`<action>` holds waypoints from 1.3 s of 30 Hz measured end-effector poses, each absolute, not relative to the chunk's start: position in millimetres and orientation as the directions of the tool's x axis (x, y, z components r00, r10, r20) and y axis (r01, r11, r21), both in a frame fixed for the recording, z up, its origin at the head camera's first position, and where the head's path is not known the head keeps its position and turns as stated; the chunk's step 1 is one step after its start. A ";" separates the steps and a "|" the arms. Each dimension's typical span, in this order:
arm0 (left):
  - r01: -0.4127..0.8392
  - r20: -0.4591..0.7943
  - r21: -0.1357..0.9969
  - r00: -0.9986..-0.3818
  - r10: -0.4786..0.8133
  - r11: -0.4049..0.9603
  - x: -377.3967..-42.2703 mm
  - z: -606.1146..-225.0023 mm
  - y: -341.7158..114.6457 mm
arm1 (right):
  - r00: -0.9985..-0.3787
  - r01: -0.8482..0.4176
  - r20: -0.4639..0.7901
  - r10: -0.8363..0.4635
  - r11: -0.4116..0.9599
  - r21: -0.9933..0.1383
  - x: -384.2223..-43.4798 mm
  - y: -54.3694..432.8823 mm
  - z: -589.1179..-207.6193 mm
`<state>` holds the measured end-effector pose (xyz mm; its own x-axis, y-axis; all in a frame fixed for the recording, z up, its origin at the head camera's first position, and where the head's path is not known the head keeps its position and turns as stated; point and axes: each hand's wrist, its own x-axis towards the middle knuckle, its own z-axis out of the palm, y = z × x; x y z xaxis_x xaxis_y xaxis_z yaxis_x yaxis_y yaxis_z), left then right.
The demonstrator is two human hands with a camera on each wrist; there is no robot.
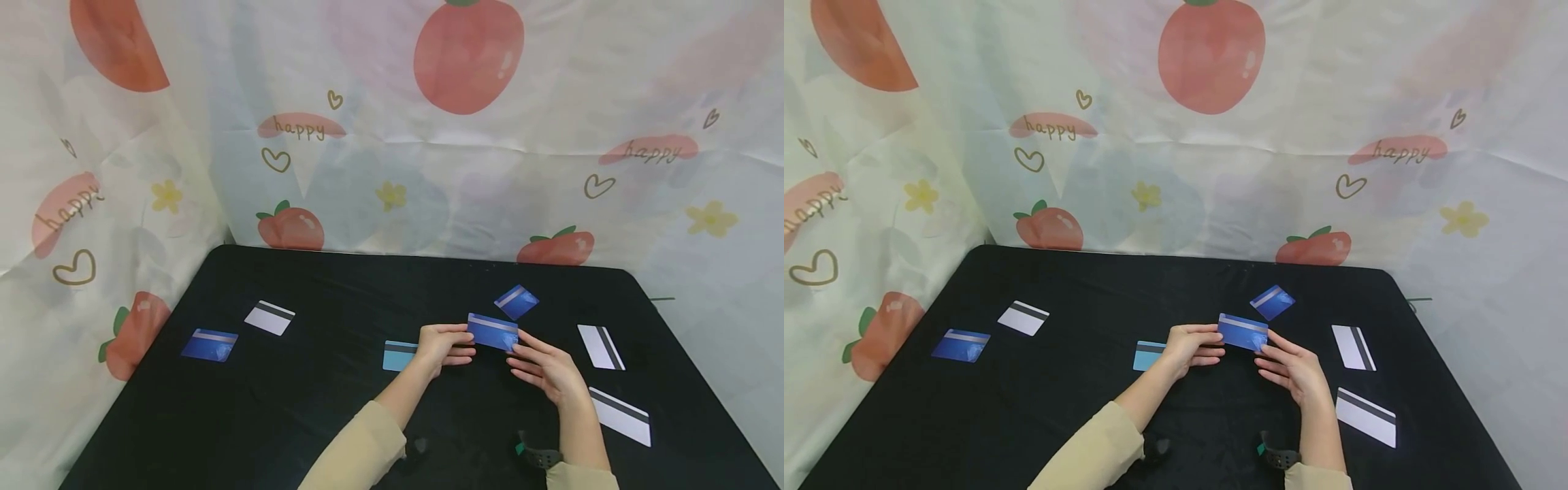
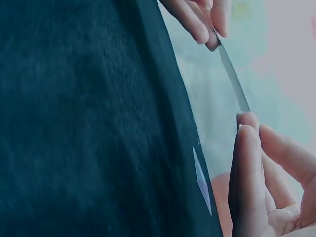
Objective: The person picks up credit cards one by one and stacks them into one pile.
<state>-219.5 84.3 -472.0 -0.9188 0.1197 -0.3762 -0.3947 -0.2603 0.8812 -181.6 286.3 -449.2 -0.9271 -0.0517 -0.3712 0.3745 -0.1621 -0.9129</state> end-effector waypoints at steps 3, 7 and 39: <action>-0.397 -0.373 0.881 -0.917 0.137 -0.257 -218.3 -470.5 76.4 | -0.926 0.377 -0.375 -0.044 -0.145 -0.915 -182.1 280.4 -449.1; -0.409 -0.381 0.875 -0.912 0.154 -0.260 -217.2 -470.1 65.4 | -0.922 0.388 -0.386 -0.044 -0.128 -0.913 -182.8 272.0 -448.3; -0.450 -0.420 0.881 -0.886 0.199 -0.146 -208.3 -473.6 -0.1 | -0.903 0.426 -0.423 -0.075 -0.023 -0.904 -186.3 220.4 -453.3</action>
<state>-208.3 -0.1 -473.6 -0.8858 0.1986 -0.4195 -0.4500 -0.1463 0.8809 -186.3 220.4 -453.3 -0.9029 -0.0749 -0.4232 0.4259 -0.0234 -0.9045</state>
